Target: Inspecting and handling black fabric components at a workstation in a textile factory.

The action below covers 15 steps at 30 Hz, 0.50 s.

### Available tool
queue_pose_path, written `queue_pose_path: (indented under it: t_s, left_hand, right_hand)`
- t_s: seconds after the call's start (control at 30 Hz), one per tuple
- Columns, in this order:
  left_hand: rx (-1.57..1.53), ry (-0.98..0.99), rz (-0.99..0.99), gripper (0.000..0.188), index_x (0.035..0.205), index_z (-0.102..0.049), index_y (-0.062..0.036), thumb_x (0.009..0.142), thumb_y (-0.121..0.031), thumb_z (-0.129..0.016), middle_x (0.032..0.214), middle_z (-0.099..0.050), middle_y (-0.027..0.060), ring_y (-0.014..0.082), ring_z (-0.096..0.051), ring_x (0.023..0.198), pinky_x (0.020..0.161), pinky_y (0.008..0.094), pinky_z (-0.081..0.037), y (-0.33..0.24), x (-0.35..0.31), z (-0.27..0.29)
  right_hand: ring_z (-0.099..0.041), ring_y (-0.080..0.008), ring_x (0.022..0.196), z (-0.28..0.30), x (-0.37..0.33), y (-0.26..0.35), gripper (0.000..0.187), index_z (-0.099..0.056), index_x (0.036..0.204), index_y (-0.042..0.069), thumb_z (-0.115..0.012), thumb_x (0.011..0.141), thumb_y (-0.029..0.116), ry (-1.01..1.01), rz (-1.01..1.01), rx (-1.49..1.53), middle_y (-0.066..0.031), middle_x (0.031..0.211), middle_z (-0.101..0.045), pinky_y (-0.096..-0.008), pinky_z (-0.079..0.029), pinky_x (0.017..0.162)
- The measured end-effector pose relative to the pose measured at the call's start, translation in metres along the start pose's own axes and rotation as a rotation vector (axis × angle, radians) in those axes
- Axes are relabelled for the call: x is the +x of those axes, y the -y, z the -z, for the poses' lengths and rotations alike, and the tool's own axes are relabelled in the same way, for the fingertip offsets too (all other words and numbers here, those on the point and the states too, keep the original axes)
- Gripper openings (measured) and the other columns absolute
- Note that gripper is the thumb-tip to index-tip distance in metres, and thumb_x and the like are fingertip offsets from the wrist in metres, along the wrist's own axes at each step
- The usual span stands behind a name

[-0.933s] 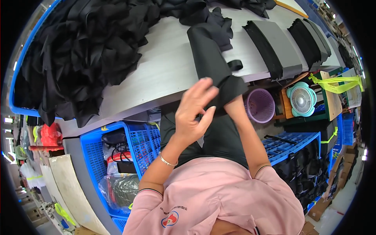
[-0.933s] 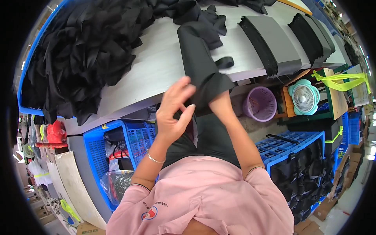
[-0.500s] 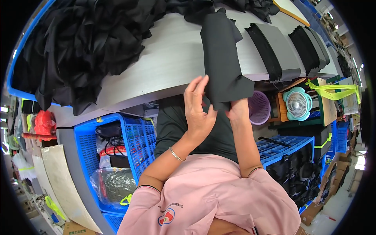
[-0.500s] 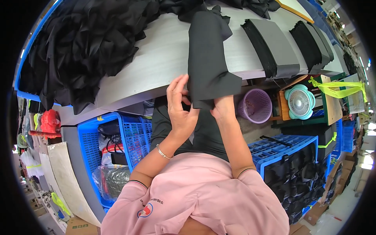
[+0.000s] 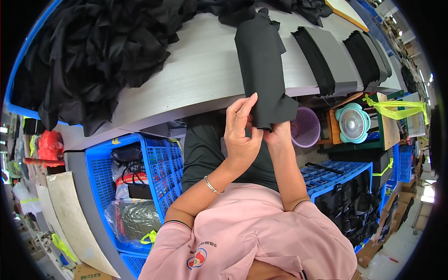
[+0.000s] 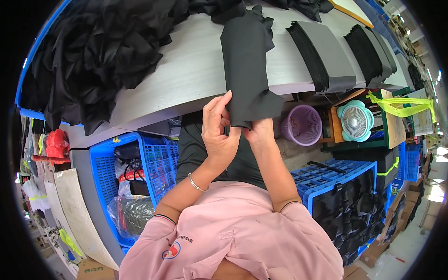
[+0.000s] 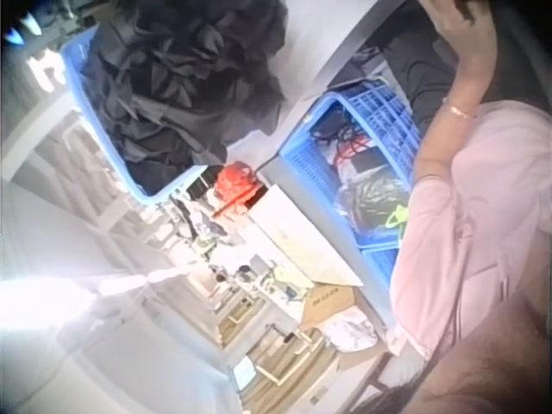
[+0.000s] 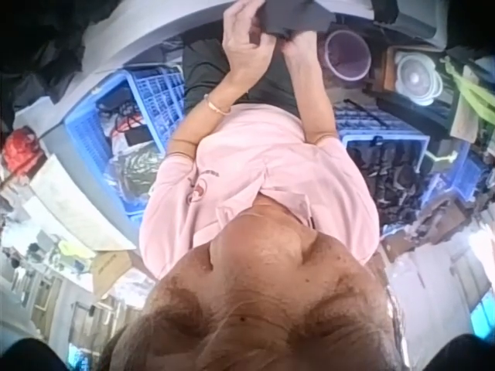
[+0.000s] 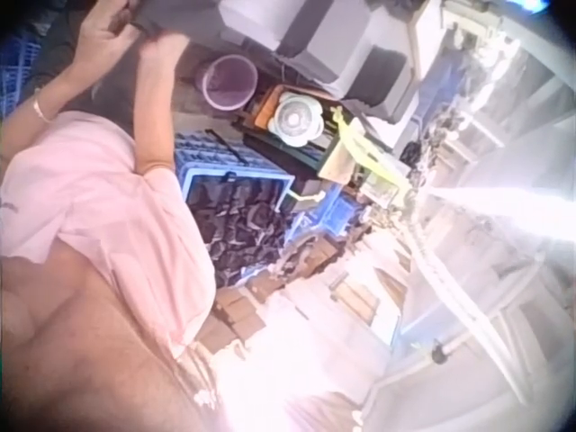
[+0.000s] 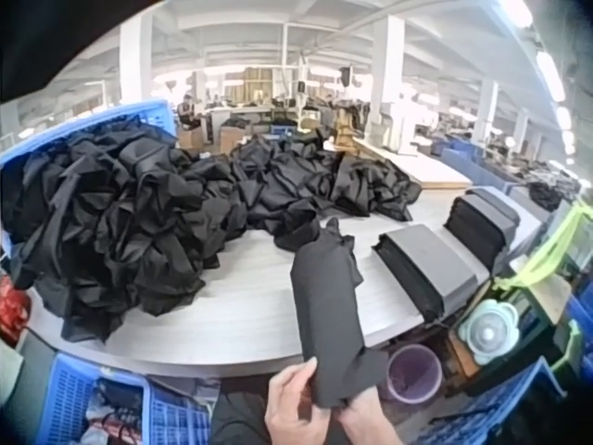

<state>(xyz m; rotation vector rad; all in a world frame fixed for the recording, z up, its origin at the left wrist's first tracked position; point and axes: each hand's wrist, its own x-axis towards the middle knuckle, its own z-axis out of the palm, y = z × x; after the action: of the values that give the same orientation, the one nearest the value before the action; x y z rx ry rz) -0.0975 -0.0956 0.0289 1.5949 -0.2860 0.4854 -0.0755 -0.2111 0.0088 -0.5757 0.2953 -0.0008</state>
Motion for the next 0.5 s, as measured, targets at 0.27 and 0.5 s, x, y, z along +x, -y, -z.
queue_pose_path:
  t_s: [0.27, 0.5]
  left_hand:
    - [0.034, 0.032, 0.004, 0.082, 0.145, -0.052, -0.0098, 0.070, 0.020, -0.059, 0.132, -0.052, 0.0077, 0.0106, -0.056, 0.087, 0.065, 0.0218, -0.050, 0.003, -0.003, 0.003]
    - [-0.188, 0.099, 0.044, 0.067, 0.152, -0.042, -0.0016, 0.088, 0.008, -0.057, 0.131, -0.054, 0.0086, 0.0090, -0.058, 0.092, 0.072, 0.0226, -0.054, 0.010, -0.002, 0.022]
  right_hand:
    - [-0.068, -0.0199, 0.073, -0.010, 0.004, -0.007, 0.029, -0.064, 0.109, 0.006, -0.066, 0.094, 0.031, 0.014, -0.081, 0.073, -0.0080, 0.095, -0.068, -0.0316, -0.054, 0.048]
    - [-0.068, -0.0246, 0.088, -0.009, 0.009, -0.022, 0.026, -0.063, 0.111, 0.003, -0.061, 0.096, 0.025, -0.135, 0.178, -0.114, -0.0095, 0.098, -0.067, -0.0378, -0.056, 0.066]
